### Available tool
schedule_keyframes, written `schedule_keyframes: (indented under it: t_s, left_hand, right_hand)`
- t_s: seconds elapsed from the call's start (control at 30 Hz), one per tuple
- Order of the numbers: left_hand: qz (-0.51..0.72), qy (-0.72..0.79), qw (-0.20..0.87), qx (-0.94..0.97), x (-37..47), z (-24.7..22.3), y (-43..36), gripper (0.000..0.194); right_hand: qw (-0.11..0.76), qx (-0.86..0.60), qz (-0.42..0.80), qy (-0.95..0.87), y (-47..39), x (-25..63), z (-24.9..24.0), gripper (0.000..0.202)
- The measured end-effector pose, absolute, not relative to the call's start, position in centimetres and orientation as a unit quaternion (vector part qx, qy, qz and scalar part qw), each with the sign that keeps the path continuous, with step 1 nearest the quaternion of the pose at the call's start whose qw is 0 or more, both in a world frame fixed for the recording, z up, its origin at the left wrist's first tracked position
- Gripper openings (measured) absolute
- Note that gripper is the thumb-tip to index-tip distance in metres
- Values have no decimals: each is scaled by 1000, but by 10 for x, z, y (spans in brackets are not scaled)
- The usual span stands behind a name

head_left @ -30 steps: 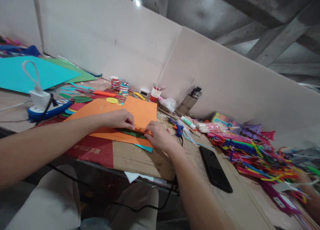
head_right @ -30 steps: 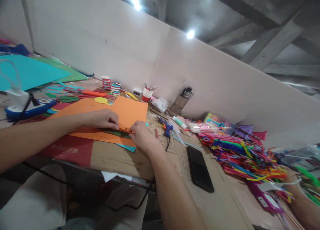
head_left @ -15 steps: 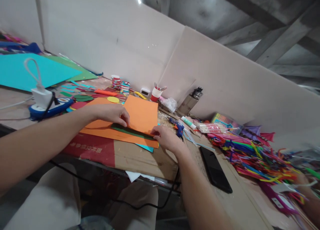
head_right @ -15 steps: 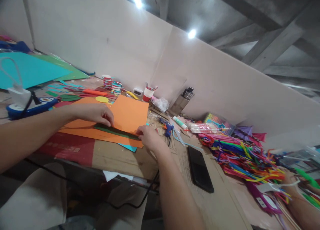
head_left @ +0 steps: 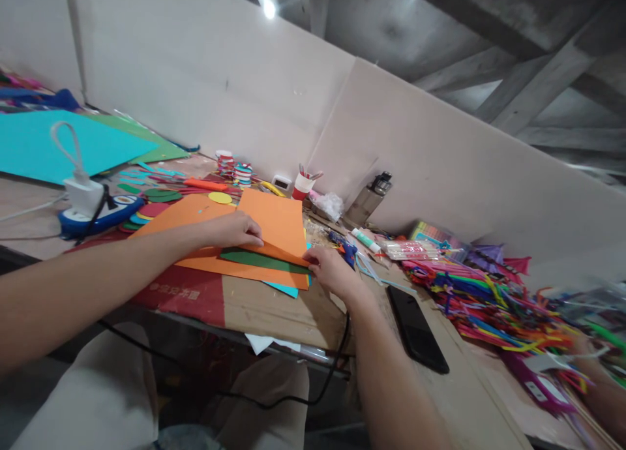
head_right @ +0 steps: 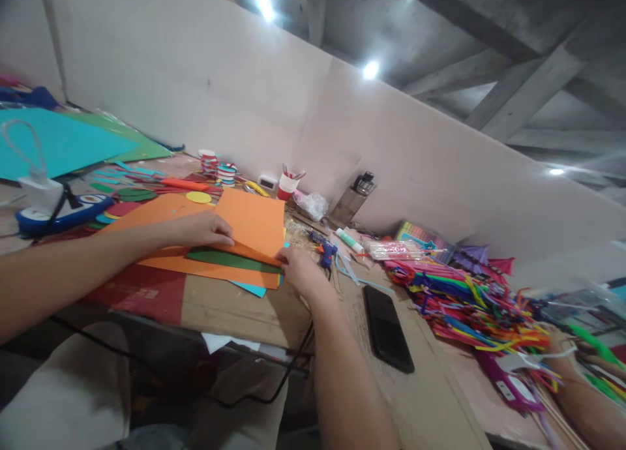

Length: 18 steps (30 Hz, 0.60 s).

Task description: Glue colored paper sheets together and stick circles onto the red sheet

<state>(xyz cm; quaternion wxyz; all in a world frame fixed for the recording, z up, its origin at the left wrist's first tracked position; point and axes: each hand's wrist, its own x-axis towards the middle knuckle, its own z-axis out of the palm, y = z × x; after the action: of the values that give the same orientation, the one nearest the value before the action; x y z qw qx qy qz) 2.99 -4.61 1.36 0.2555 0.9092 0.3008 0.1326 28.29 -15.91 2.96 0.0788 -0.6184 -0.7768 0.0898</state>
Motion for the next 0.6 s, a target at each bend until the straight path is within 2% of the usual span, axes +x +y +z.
schedule_keyframes:
  t_s: [0.2, 0.37, 0.47, 0.6]
  left_hand:
    - [152, 331, 285, 886, 32, 16, -50, 28]
    - [150, 353, 285, 878, 33, 17, -51, 30]
    - [150, 358, 280, 878, 34, 16, -50, 29]
    - [144, 369, 290, 871, 35, 15, -49, 30]
  right_hand:
    - [113, -676, 67, -725, -167, 294, 37, 25]
    - [134, -828, -50, -542, -164, 329, 35, 32]
    - [149, -871, 3, -467, -156, 345, 25, 44]
    - [185, -871, 52, -452, -142, 355, 12, 21]
